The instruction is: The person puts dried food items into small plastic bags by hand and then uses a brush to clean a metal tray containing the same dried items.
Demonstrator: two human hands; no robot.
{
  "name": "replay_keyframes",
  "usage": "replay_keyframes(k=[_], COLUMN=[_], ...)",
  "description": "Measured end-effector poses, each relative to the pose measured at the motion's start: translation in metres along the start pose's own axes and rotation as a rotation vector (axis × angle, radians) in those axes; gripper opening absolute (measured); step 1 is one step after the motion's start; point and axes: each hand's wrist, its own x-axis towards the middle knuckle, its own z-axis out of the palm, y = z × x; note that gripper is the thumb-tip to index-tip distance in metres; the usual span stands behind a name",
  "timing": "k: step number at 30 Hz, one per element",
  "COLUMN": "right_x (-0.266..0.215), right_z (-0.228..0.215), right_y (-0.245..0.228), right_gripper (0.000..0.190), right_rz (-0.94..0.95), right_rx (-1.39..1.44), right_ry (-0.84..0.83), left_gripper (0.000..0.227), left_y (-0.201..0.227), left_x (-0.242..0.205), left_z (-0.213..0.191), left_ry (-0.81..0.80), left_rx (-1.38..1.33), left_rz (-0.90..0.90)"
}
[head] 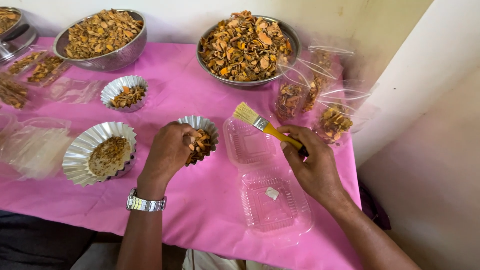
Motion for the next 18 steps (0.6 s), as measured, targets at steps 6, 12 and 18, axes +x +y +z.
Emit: replay_keyframes(k=[6,12,18], right_x=[0.0,0.01,0.037], right_z=[-0.007,-0.004,0.007], right_y=[-0.002,-0.024,-0.078], right_gripper=[0.014,0.014,0.012], right_rz=[0.087,0.106,-0.132], right_rx=[0.457,0.615,0.506], right_ry=[-0.001,0.005,-0.077], left_gripper=[0.025,0.025,0.022], left_y=[0.013,-0.002,-0.031], left_x=[-0.015,-0.015,-0.005], left_z=[-0.014,-0.009,0.017], left_ry=[0.049,0.054,0.054], left_rx=[-0.163,-0.029,0.134], left_rz=[-0.008,0.017,0.03])
